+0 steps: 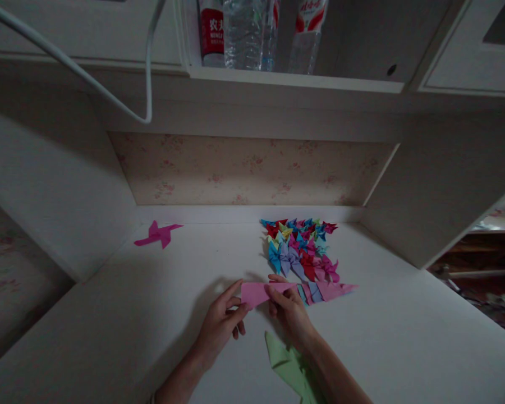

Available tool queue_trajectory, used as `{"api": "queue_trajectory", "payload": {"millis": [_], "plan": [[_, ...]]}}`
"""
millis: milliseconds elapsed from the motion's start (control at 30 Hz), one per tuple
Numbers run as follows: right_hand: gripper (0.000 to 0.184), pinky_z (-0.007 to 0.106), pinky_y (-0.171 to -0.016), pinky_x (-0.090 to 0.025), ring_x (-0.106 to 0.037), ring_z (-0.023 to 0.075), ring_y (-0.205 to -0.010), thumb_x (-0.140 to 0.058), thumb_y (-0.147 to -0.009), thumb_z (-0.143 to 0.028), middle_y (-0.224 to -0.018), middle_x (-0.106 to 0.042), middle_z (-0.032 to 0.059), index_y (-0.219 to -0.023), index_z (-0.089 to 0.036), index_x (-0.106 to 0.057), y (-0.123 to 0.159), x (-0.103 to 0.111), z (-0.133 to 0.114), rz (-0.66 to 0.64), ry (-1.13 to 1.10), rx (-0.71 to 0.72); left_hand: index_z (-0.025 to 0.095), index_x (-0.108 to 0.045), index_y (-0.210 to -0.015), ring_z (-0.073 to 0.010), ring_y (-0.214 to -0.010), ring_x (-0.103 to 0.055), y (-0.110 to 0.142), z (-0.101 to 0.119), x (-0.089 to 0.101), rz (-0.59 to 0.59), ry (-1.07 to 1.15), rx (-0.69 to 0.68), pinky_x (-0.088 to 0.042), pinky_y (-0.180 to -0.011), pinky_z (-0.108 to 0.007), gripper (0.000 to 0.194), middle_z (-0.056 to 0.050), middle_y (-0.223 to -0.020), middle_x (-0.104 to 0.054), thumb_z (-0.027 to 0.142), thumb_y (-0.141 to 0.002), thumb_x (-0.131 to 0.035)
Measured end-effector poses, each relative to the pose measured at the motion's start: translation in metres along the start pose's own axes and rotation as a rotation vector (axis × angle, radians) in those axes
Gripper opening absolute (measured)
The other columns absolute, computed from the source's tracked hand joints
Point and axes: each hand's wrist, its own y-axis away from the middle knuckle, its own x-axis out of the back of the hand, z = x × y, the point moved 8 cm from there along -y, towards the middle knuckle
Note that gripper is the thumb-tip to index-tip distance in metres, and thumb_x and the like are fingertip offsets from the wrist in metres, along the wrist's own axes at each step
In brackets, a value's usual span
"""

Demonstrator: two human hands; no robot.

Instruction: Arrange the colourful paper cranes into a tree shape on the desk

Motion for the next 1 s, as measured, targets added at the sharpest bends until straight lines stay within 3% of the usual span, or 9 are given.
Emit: {"api": "queue_trajectory", "payload": {"millis": [300, 433, 567, 1000], "plan": [[0.027, 0.019, -0.041, -0.022, -0.036, 0.0042, -0.042, -0.07, -0.078, -0.039, -0.057, -0.047, -0.0065, -0.091, -0.016, -0.064, -0.0034, 0.0037, -0.003, 0.018, -0.052, 0.035, 0.016, -0.056, -0.12, -0.0079, -0.044, -0.055, -0.0018, -0.004, 0.0013, -0.004, 0.067, -0.002, -0.036, -0.038, -0.019, 0.048, -0.002, -0.081, -0.063, 0.045, -0.082, -0.059], [0.029, 0.019, -0.041, -0.023, -0.038, 0.0042, -0.044, -0.071, -0.076, -0.04, -0.06, -0.049, -0.0056, -0.093, -0.017, -0.065, -0.0033, 0.0055, -0.0026, 0.028, -0.037, 0.022, 0.015, -0.063, -0.102, -0.0039, -0.039, -0.044, -0.0009, 0.0016, 0.005, 0.044, 0.039, -0.021, -0.024, -0.035, -0.016, 0.04, 0.001, -0.072, -0.06, 0.049, -0.082, -0.057], [0.031, 0.019, -0.041, -0.024, -0.038, 0.0044, -0.044, -0.072, -0.075, -0.041, -0.06, -0.048, -0.0057, -0.093, -0.016, -0.067, -0.0013, 0.0034, -0.003, 0.018, -0.001, 0.003, 0.014, -0.064, -0.087, -0.0018, -0.039, -0.035, 0.0006, 0.0048, 0.0046, 0.057, 0.0, -0.021, -0.018, -0.037, -0.016, 0.035, 0.003, -0.064, -0.056, 0.048, -0.08, -0.061], [0.036, 0.02, -0.041, -0.022, -0.037, 0.0052, -0.041, -0.076, -0.069, -0.045, -0.053, -0.052, -0.005, -0.088, -0.015, -0.068, 0.0003, 0.0032, -0.0063, 0.041, 0.011, -0.019, 0.016, -0.063, -0.076, -0.0037, -0.038, -0.038, -0.0003, 0.0026, 0.0011, 0.056, -0.066, -0.026, -0.022, -0.036, -0.016, 0.033, 0.004, -0.06, -0.054, 0.048, -0.077, -0.062]]}}
